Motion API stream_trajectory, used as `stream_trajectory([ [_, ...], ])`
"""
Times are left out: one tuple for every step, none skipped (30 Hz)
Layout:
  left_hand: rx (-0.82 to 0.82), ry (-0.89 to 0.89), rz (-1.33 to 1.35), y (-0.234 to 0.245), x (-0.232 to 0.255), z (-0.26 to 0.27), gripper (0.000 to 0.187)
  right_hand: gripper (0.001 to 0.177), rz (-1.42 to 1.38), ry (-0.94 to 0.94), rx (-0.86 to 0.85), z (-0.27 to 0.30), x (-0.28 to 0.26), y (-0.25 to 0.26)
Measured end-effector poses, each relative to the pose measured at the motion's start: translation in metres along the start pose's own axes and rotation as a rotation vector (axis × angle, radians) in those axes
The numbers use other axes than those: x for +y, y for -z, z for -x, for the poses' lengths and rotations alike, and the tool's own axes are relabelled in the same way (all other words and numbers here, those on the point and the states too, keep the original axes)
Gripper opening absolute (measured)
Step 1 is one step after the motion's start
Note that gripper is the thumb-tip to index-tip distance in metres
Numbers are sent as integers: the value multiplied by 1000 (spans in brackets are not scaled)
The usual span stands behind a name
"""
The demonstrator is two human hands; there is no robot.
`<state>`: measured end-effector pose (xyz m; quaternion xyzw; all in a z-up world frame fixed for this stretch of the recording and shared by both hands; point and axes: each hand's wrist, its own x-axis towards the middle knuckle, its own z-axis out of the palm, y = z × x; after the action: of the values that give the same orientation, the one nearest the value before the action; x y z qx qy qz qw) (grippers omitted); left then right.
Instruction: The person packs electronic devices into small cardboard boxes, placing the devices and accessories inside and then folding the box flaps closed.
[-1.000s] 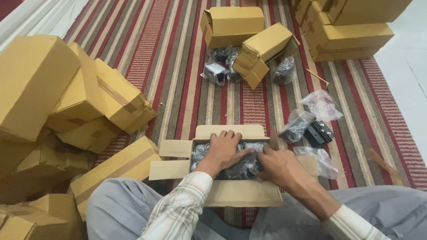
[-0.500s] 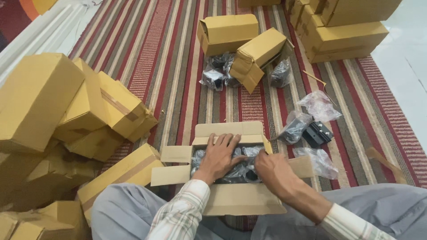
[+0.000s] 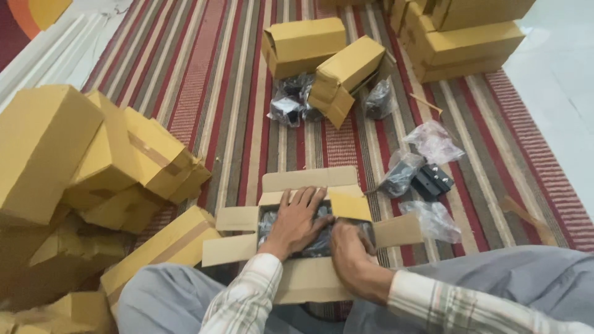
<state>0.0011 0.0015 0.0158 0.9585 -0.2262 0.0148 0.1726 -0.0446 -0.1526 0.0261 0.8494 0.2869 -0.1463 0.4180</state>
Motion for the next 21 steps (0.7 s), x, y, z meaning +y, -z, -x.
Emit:
stream_trajectory([
  [7,-9,-2,1,1,-4,77,19,2,-12,0,-3,15,-5],
  [-3,13,11,0,2,-2,82,12,-55,42,-10,-4,26,-9],
  [-14,34,25,-1,2,0,87,14,-113,95,-19,-6,37,-13],
  [-18,39,27,1,4,0,87,14,-113,102,-21,-2,45,-24],
  [-36,44,33,3,5,1,89,6,-256,95,92,1,54,-34],
  [-55,44,38,4,8,1,92,7,-402,83,202,6,63,-46],
  [-60,44,40,3,9,6,92,7,-405,84,198,12,62,-54],
  [-30,13,14,5,9,5,84,17,-554,46,350,13,68,-60],
  [-1,-19,-13,8,8,5,78,31,-702,7,503,15,73,-65],
  [-2,-17,-12,5,8,6,78,31,-703,9,502,16,75,-61],
  [21,-34,-34,2,7,7,76,33,-670,9,400,18,78,-58],
  [46,-55,-60,0,5,7,75,36,-637,6,302,18,80,-53],
  [45,-55,-63,1,3,4,75,36,-639,5,305,14,72,-56],
  [-8,-34,-53,0,3,4,75,35,-575,48,324,14,61,-61],
  [-62,-12,-42,-1,4,5,75,38,-512,91,343,14,51,-66],
  [-62,-12,-43,-3,4,5,75,38,-511,91,344,-8,34,-95],
  [-48,-7,-36,-4,5,5,75,55,-311,124,348,-31,18,-123],
  [-35,-1,-31,-5,4,6,74,73,-110,155,351,-54,1,-150],
  [-33,-1,-34,-1,5,7,74,73,-110,154,354,-36,12,-129],
  [-46,4,-32,1,8,6,76,56,-272,105,366,-17,22,-109],
  [-59,10,-30,4,10,6,77,39,-434,55,377,1,34,-90],
])
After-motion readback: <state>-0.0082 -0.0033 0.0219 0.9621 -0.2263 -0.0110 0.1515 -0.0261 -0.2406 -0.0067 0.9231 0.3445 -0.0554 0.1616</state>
